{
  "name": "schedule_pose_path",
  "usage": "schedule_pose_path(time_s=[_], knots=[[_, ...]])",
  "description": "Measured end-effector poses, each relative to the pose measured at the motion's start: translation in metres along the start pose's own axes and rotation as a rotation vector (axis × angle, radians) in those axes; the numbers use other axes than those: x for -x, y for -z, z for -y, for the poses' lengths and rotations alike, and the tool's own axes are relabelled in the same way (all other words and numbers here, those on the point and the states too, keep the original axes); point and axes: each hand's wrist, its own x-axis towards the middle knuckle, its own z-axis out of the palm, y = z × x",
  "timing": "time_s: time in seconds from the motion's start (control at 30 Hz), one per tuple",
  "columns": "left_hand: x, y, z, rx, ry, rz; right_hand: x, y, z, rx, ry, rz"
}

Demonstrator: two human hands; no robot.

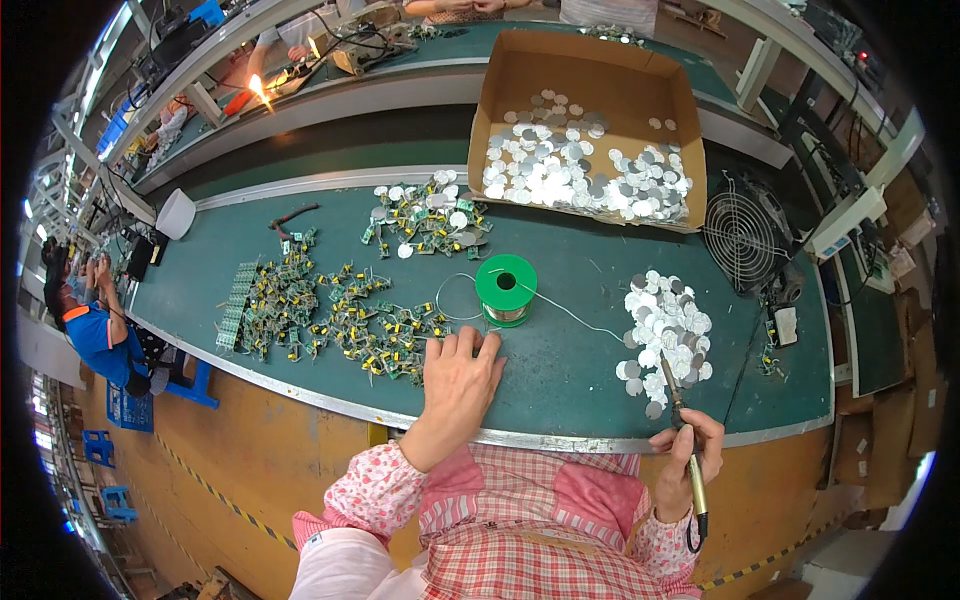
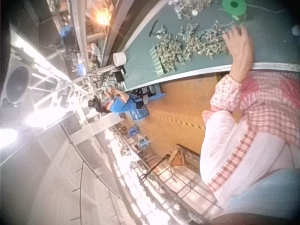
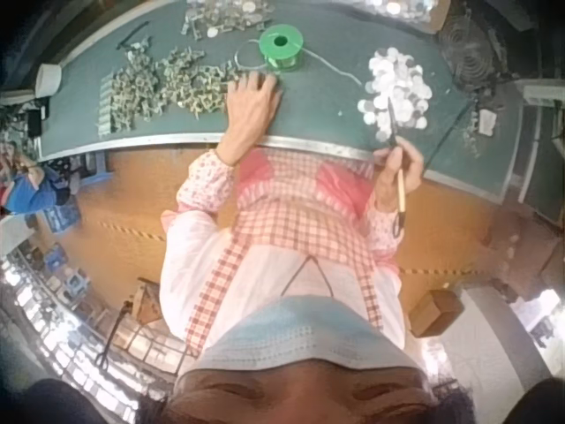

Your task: The person solders small circuit boards onto circular LED plates using a soldering iron and solder wire.

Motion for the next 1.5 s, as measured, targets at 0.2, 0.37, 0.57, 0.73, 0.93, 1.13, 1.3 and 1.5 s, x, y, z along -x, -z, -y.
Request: schedule_pose_path(time_s=[0.2,0.37,0.57,0.73,0.93,1.13,1.3,1.5], knots=[[0.010,-0.002,0.000,0.014,-0.028,-0.002,0.005,-0.001,-0.002,0.002,0.002,0.119],[0.005,0.006,-0.039,0.755,0.121,0.112,0.008,-0.020,-0.013,-0.070,-0.068,0.225],[0.011,0.000,-0.075,1.416,0.309,0.437,0.009,-0.039,-0.012,-0.227,-0.039,0.204],[0.009,-0.006,-0.081,1.879,0.590,0.762,0.015,-0.023,-0.011,-0.195,-0.100,0.167],[0.002,-0.014,-0.079,1.856,0.532,0.870,0.007,-0.014,-0.007,-0.146,-0.048,0.156],[-0.007,-0.010,-0.076,1.876,0.650,0.724,-0.044,-0.014,-0.027,0.235,-0.009,0.049],[-0.009,-0.011,-0.073,1.805,0.630,0.682,-0.076,-0.038,-0.050,0.608,0.398,0.254],[-0.011,-0.019,-0.073,1.808,0.635,0.629,-0.082,-0.029,-0.049,0.557,0.438,0.339]])
